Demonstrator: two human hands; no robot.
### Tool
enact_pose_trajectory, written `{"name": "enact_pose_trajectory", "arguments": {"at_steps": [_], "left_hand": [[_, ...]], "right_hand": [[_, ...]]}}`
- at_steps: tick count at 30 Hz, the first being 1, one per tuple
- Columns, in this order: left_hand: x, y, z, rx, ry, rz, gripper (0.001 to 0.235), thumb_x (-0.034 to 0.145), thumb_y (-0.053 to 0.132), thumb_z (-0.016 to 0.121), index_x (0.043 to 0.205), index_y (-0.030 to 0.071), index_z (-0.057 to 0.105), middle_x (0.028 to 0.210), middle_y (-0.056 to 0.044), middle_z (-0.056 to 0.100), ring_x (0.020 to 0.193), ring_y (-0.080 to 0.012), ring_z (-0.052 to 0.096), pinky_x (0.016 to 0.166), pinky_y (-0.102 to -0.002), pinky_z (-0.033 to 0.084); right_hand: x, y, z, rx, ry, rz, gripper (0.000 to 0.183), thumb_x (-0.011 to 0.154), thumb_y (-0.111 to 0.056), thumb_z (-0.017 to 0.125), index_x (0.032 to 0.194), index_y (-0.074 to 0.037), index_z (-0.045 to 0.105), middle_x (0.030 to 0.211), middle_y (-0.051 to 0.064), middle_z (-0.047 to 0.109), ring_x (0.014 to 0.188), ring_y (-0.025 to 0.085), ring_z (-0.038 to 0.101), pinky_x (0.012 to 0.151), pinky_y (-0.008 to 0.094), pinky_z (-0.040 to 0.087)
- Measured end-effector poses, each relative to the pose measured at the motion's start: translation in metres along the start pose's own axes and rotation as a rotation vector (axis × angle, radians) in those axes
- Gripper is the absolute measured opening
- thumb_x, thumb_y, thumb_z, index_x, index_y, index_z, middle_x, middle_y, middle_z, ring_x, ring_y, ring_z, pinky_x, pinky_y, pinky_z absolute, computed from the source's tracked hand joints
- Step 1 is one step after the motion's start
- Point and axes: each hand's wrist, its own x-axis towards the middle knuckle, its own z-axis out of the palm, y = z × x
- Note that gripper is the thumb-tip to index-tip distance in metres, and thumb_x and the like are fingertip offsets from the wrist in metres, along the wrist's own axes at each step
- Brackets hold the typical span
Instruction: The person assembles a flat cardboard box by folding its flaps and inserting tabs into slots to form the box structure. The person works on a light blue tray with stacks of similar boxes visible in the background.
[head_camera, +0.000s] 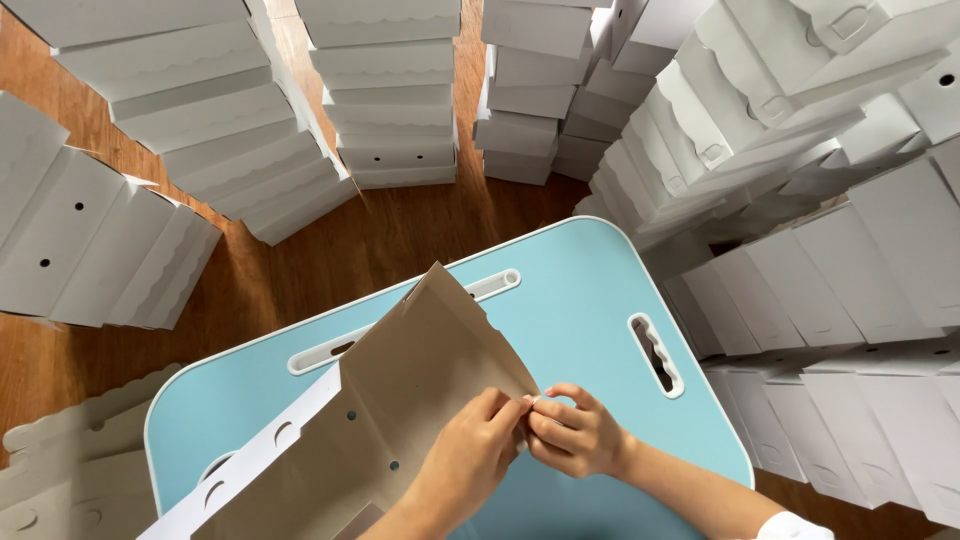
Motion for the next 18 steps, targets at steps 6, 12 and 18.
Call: {"name": "enact_pose_trajectory", "arguments": {"at_steps": [6,12,18], "left_hand": [[0.005,0.004,-0.014,0.017,0.028,-0.048,0.029,0.094,0.006,0.071,0.122,0.009,0.062,0.091,-0.007,0.055,0.067,-0.0213,0.061,0.051,-0.036,0.049],[0.004,0.005,-0.012,0.145,0.071,-0.043,0.015,0.098,0.013,0.07,0.112,0.013,0.065,0.073,-0.001,0.041,0.052,-0.0207,0.039,0.039,-0.037,0.036],[0.0,0.013,-0.009,0.142,0.104,-0.027,0.027,0.099,0.01,0.063,0.126,0.014,0.066,0.074,-0.001,0.044,0.052,-0.0204,0.044,0.037,-0.038,0.04]], "right_hand": [[0.006,0.011,-0.006,0.144,-0.041,0.032,0.012,0.093,0.001,0.064,0.084,-0.006,0.063,0.09,0.005,0.064,0.079,0.017,0.064,0.076,0.034,0.057],[0.001,0.014,-0.016,0.097,-0.053,-0.011,0.013,0.095,0.001,0.056,0.095,-0.006,0.067,0.092,0.006,0.064,0.08,0.018,0.067,0.069,0.033,0.053],[-0.006,0.012,-0.014,0.074,-0.008,0.025,0.013,0.095,0.001,0.055,0.094,-0.007,0.064,0.092,0.005,0.064,0.078,0.016,0.066,0.065,0.031,0.05]]}}
